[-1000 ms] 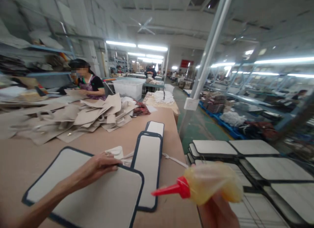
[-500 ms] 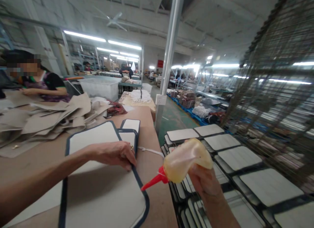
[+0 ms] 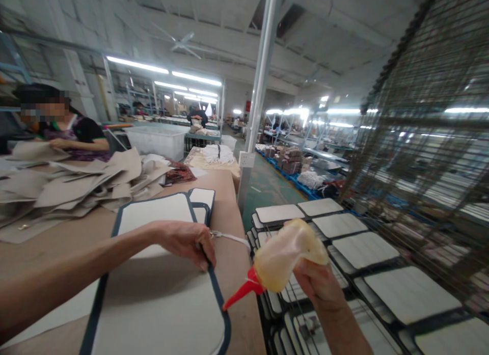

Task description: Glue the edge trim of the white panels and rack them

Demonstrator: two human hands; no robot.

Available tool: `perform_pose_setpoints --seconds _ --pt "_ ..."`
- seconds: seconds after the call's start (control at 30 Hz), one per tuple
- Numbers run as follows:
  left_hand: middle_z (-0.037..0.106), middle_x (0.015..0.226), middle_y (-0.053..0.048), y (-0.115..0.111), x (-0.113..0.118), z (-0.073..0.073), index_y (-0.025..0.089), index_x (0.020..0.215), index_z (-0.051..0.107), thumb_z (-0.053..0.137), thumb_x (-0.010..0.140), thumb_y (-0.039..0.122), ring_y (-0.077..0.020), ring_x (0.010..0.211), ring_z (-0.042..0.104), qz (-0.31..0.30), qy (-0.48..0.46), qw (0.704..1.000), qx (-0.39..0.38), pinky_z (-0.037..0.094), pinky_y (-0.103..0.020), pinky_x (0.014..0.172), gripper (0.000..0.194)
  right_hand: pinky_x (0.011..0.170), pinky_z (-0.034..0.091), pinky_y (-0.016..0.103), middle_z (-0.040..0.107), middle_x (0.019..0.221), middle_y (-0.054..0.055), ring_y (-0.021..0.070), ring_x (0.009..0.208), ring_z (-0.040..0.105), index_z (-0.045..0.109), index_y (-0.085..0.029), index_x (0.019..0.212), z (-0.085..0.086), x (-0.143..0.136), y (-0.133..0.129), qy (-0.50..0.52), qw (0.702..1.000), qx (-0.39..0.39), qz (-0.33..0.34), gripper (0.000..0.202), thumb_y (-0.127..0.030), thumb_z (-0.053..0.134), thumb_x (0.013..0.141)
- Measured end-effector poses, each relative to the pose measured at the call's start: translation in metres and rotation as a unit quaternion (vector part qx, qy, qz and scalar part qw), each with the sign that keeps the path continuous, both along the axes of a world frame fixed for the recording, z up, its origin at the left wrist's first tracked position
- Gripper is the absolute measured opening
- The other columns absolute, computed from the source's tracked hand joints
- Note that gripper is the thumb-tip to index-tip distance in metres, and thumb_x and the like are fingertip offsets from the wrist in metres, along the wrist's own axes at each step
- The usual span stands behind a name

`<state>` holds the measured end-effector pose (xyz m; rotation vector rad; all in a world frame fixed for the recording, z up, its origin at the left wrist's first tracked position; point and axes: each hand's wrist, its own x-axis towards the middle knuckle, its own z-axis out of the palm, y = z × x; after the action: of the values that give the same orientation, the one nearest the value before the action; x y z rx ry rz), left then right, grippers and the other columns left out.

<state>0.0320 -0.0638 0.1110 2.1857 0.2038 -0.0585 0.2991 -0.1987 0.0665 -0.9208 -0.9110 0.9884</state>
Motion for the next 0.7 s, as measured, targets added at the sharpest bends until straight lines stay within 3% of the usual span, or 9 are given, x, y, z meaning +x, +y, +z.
perform_pose_setpoints --seconds 0.27,0.4,0.53,0.6,0.7 --pt "0.077 0.078 -0.006 -0.004 -0.005 -0.002 0.009 0.088 0.079 0.074 0.077 0.041 -0.0157 0.069 0.066 0.01 -0.01 1.0 -0.025 0.049 -0.016 0.062 0.034 0.091 0.05 0.053 0.073 0.09 0.009 0.0355 0.091 0.069 0.066 -0.026 0.113 -0.001 -0.001 -0.001 -0.003 1.0 0.003 0.017 0.068 -0.039 0.087 0.05" --pt "0.077 0.081 -0.008 -0.005 -0.01 -0.002 0.007 0.09 0.079 0.072 0.079 0.04 -0.0159 0.071 0.066 0.018 0.002 1.0 -0.011 0.049 -0.016 0.062 0.036 0.088 0.053 0.048 0.072 0.095 0.004 0.0313 0.093 0.068 0.065 -0.031 0.111 -0.01 0.009 -0.002 0.021 0.998 0.01 0.051 0.06 -0.025 0.084 0.055" --pt "0.077 0.082 -0.008 -0.004 -0.016 -0.002 0.008 0.089 0.079 0.072 0.08 0.036 -0.0163 0.071 0.066 0.031 0.01 0.999 -0.003 0.049 -0.016 0.062 0.03 0.082 0.056 0.042 0.071 0.096 0.0 0.0279 0.091 0.068 0.064 -0.036 0.112 -0.019 0.018 -0.001 0.045 0.997 0.015 0.055 0.073 -0.009 0.083 0.047" --pt "0.077 0.082 -0.007 -0.003 -0.02 -0.002 0.01 0.09 0.079 0.072 0.08 0.035 -0.0165 0.071 0.066 0.037 0.01 0.999 -0.003 0.049 -0.017 0.063 0.028 0.081 0.056 0.044 0.071 0.097 0.001 0.0297 0.09 0.068 0.064 -0.035 0.112 -0.023 0.02 -0.001 0.032 0.999 0.015 0.039 0.073 -0.011 0.084 0.046" --pt "0.077 0.084 -0.006 0.0 -0.027 -0.003 0.011 0.091 0.079 0.07 0.081 0.032 -0.0165 0.073 0.066 0.054 0.013 0.998 0.014 0.048 -0.017 0.064 0.025 0.086 0.054 0.049 0.072 0.097 0.006 0.0338 0.093 0.067 0.066 -0.031 0.111 -0.028 0.018 -0.002 0.004 1.0 0.009 -0.001 0.06 -0.029 0.085 0.054"
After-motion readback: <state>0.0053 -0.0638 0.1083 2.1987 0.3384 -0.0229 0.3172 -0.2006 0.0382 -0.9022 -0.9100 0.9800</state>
